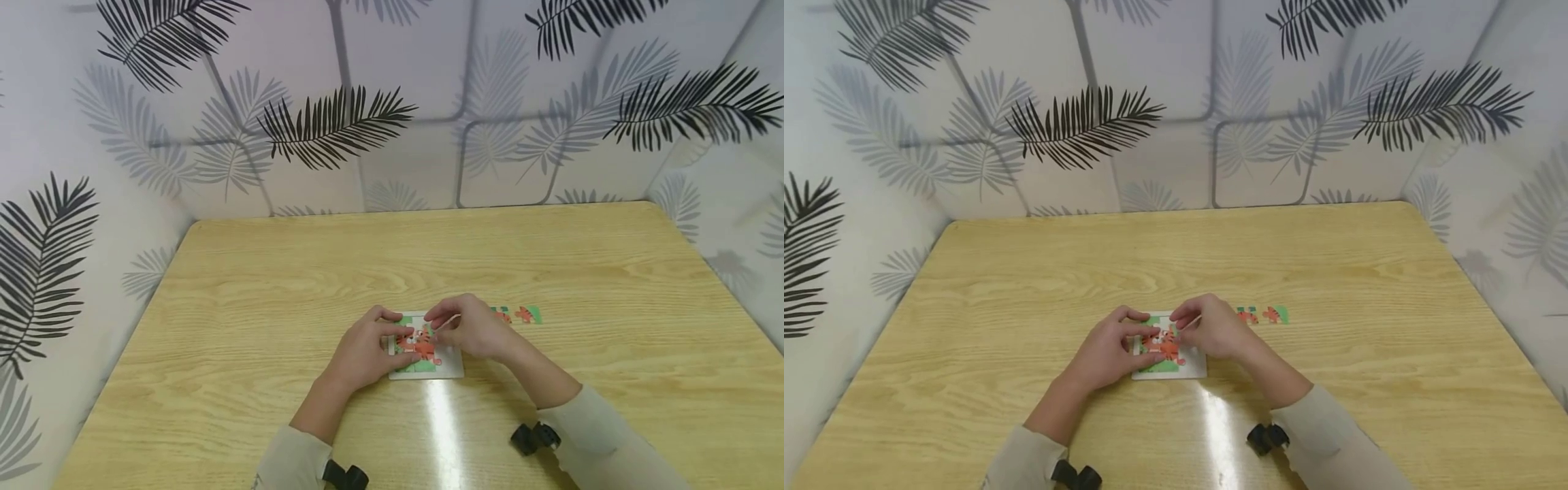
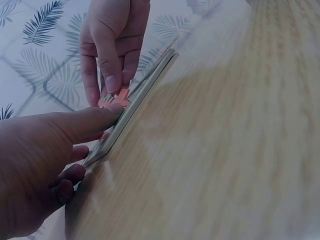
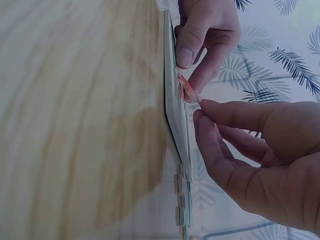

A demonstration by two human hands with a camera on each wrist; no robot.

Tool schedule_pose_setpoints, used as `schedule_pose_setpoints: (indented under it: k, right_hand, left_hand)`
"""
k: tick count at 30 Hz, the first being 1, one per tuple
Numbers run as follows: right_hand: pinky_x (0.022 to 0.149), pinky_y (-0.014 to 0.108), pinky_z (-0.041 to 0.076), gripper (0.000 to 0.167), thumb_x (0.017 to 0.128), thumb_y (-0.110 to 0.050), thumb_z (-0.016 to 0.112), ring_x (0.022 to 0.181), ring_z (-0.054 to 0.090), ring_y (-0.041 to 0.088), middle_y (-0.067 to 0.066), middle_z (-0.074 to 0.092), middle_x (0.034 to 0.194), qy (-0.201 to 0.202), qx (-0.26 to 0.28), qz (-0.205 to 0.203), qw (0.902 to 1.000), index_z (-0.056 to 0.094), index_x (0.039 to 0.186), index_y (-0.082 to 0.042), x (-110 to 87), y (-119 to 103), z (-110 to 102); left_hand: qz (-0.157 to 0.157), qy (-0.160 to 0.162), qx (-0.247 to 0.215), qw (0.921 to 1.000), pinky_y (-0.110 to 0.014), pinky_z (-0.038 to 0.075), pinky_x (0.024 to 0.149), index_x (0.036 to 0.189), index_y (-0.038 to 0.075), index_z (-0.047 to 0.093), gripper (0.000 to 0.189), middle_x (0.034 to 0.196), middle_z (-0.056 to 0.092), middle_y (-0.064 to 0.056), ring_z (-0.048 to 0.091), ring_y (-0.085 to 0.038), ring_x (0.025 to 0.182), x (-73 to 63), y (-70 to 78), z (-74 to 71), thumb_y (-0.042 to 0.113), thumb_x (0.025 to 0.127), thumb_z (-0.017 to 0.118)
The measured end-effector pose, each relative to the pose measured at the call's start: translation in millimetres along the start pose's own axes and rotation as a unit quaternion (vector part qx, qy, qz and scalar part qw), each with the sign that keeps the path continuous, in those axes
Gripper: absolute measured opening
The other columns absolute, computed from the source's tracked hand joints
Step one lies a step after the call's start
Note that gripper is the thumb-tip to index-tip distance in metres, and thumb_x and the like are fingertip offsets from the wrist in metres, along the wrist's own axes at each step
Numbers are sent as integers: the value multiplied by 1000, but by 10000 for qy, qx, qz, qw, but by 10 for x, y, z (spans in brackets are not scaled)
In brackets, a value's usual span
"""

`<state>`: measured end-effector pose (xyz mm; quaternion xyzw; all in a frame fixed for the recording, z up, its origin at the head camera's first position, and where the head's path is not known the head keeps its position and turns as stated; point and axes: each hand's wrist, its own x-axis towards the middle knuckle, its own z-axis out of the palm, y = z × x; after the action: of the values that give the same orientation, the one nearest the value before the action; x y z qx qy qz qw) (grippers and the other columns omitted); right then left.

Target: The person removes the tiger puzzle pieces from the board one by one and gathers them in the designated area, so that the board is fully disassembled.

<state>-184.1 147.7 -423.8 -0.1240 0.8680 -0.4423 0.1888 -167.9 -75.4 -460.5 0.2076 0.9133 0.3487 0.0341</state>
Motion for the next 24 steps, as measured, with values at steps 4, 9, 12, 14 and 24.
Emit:
schedule_pose_setpoints:
  k: [4, 9, 12, 14, 24]
  right_hand:
    - [78, 33, 56, 27, 88, 1, 70, 90, 70, 17, 9, 72, 109, -202, -119, -208, 9995, 72, 115, -5, -27, 19, -29]
    - [77, 30, 55, 22, 88, -1, 71, 87, 69, 14, 8, 75, 107, -248, -173, -275, 9992, 75, 109, -6, -46, 48, -46]
    - [74, 29, 53, 19, 88, -1, 72, 84, 68, 14, 8, 75, 104, -222, -154, -292, 9992, 76, 106, -5, -61, 62, -54]
    - [74, 29, 53, 18, 88, -2, 72, 85, 67, 14, 8, 75, 102, -212, -130, -282, 9993, 75, 106, -4, -76, 73, -60]
    - [78, 31, 52, 16, 92, -8, 71, 91, 64, 18, 8, 69, 100, -34, 306, 11, 9995, 72, 107, -7, -157, 137, -142]
  left_hand:
    - [-12, -1, -18, 10000, -28, 46, 78, 117, 18, 76, 45, 128, 60, 1, 60, -16, 99, -1, 5, -3, 40, 79, 85]
    - [50, 15, -10, 10000, -25, 45, 72, 117, 18, 77, 44, 128, 60, 0, 56, -11, 85, 3, 7, -5, 38, 79, 85]
    - [90, 37, -9, 10000, -25, 45, 72, 116, 18, 77, 43, 128, 60, -1, 55, -10, 83, 3, 7, -2, 38, 79, 85]
    - [85, 44, -7, 10000, -25, 45, 72, 116, 18, 77, 43, 127, 60, -1, 55, -10, 84, 2, 5, 2, 38, 79, 85]
    - [-120, -35, -31, 9999, -29, 46, 80, 116, 19, 77, 44, 129, 59, 2, 59, -15, 99, 17, 26, -14, 40, 78, 85]
